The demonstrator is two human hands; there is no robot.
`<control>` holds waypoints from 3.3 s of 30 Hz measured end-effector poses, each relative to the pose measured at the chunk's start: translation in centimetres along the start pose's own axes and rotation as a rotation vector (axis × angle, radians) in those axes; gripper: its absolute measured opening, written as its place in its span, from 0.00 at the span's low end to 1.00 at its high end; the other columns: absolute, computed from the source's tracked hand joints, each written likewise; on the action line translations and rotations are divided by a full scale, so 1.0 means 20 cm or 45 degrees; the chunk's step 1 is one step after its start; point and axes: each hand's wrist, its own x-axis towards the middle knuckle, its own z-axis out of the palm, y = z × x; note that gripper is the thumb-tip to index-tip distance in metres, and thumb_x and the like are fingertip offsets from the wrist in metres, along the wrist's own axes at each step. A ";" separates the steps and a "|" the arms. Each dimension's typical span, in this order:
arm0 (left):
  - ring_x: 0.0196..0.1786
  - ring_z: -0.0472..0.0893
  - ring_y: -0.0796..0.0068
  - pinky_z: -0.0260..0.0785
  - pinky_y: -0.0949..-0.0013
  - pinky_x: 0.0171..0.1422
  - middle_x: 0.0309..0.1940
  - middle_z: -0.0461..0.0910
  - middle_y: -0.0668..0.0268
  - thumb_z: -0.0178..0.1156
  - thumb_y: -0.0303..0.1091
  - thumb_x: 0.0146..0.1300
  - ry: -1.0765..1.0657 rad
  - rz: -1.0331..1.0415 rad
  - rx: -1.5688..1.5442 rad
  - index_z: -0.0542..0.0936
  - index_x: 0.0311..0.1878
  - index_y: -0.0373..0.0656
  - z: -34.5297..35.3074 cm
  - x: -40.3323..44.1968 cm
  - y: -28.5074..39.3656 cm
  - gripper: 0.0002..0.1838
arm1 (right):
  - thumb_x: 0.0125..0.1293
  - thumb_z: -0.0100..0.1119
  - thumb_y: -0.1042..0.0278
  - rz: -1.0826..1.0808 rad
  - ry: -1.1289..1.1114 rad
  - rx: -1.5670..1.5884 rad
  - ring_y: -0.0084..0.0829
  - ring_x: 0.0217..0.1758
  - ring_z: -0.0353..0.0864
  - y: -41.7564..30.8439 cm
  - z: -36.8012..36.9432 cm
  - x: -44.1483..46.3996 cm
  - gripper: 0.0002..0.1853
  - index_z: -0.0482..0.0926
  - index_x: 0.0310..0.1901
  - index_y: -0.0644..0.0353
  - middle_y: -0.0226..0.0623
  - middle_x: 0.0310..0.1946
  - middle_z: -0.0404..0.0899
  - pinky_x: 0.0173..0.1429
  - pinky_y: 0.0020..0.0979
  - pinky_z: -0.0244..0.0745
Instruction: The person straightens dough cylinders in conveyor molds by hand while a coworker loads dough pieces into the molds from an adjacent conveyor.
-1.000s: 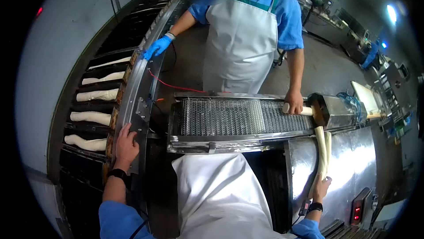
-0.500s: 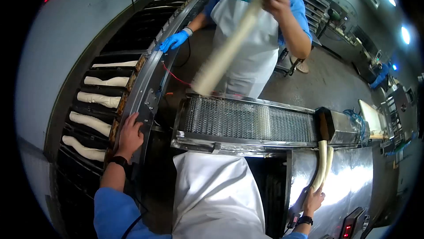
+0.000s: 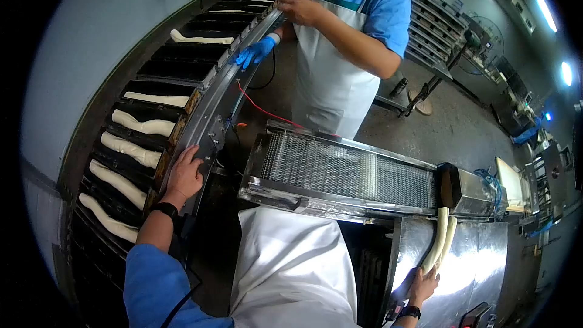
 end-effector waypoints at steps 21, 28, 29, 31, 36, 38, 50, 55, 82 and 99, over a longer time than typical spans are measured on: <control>0.71 0.61 0.59 0.58 0.61 0.73 0.66 0.65 0.56 0.56 0.24 0.51 0.029 -0.010 -0.075 0.81 0.46 0.36 0.02 0.01 -0.03 0.17 | 0.58 0.54 0.48 -0.508 -0.900 1.733 0.35 0.42 0.80 -1.14 -0.89 0.10 0.34 0.70 0.60 0.67 0.47 0.44 0.78 0.43 0.32 0.76; 0.70 0.63 0.60 0.59 0.62 0.73 0.65 0.68 0.55 0.56 0.25 0.51 0.107 0.097 -0.104 0.82 0.45 0.36 0.15 0.18 -0.17 0.16 | 0.59 0.54 0.48 -1.321 -1.685 2.178 0.47 0.54 0.75 -2.11 -1.58 -0.08 0.41 0.57 0.68 0.69 0.55 0.56 0.70 0.53 0.40 0.74; 0.70 0.63 0.60 0.59 0.62 0.73 0.65 0.68 0.55 0.56 0.25 0.51 0.103 0.096 -0.106 0.82 0.45 0.36 0.14 0.20 -0.18 0.16 | 0.60 0.54 0.50 -1.414 -1.892 2.233 0.49 0.57 0.74 -2.24 -1.65 -0.17 0.42 0.55 0.69 0.68 0.55 0.59 0.69 0.56 0.41 0.73; 0.70 0.63 0.60 0.59 0.62 0.73 0.64 0.68 0.55 0.56 0.25 0.51 0.082 0.080 -0.087 0.82 0.45 0.36 0.13 0.25 -0.17 0.16 | 0.60 0.54 0.52 -1.548 -2.120 2.260 0.52 0.63 0.71 -2.44 -1.69 -0.29 0.44 0.51 0.73 0.66 0.55 0.64 0.65 0.62 0.42 0.71; 0.70 0.63 0.59 0.59 0.62 0.73 0.64 0.68 0.55 0.56 0.25 0.51 0.109 0.146 -0.120 0.82 0.45 0.36 0.27 0.45 -0.23 0.16 | 0.52 0.64 0.58 -1.474 -1.863 2.231 0.47 0.71 0.63 -2.55 -1.39 -0.24 0.47 0.54 0.71 0.67 0.53 0.69 0.58 0.70 0.45 0.64; 0.70 0.63 0.59 0.59 0.62 0.73 0.63 0.69 0.55 0.56 0.25 0.50 0.126 0.156 -0.122 0.82 0.44 0.36 0.29 0.49 -0.24 0.16 | 0.52 0.64 0.60 -1.301 -1.797 2.119 0.45 0.70 0.65 -2.47 -1.18 -0.18 0.44 0.58 0.70 0.67 0.51 0.69 0.60 0.69 0.44 0.66; 0.72 0.61 0.58 0.58 0.60 0.73 0.67 0.64 0.56 0.57 0.23 0.51 -0.010 0.056 -0.085 0.79 0.49 0.37 0.26 0.60 -0.31 0.19 | 0.62 0.59 0.68 -0.229 -0.860 1.650 0.36 0.56 0.76 -1.47 -0.16 -0.01 0.26 0.70 0.61 0.69 0.48 0.58 0.73 0.55 0.34 0.75; 0.72 0.60 0.58 0.58 0.59 0.73 0.68 0.63 0.57 0.57 0.22 0.51 -0.017 0.085 -0.065 0.80 0.47 0.35 0.24 0.57 -0.34 0.17 | 0.55 0.64 0.64 -0.318 -0.153 0.727 0.50 0.58 0.73 -1.08 0.06 0.08 0.31 0.70 0.60 0.71 0.52 0.58 0.72 0.60 0.44 0.69; 0.70 0.63 0.57 0.61 0.59 0.71 0.64 0.66 0.56 0.54 0.22 0.48 0.024 0.074 -0.007 0.80 0.45 0.35 0.26 0.62 -0.34 0.18 | 0.73 0.26 0.39 -0.074 -0.147 0.098 0.63 0.75 0.44 -1.57 0.10 0.44 0.39 0.48 0.72 0.68 0.73 0.67 0.52 0.77 0.50 0.39; 0.70 0.63 0.57 0.61 0.59 0.71 0.64 0.66 0.56 0.55 0.22 0.48 0.024 0.089 -0.011 0.80 0.45 0.35 0.27 0.63 -0.35 0.17 | 0.71 0.38 0.50 -0.237 -0.090 0.039 0.51 0.78 0.42 -1.52 0.23 0.62 0.37 0.47 0.72 0.69 0.56 0.74 0.44 0.77 0.52 0.41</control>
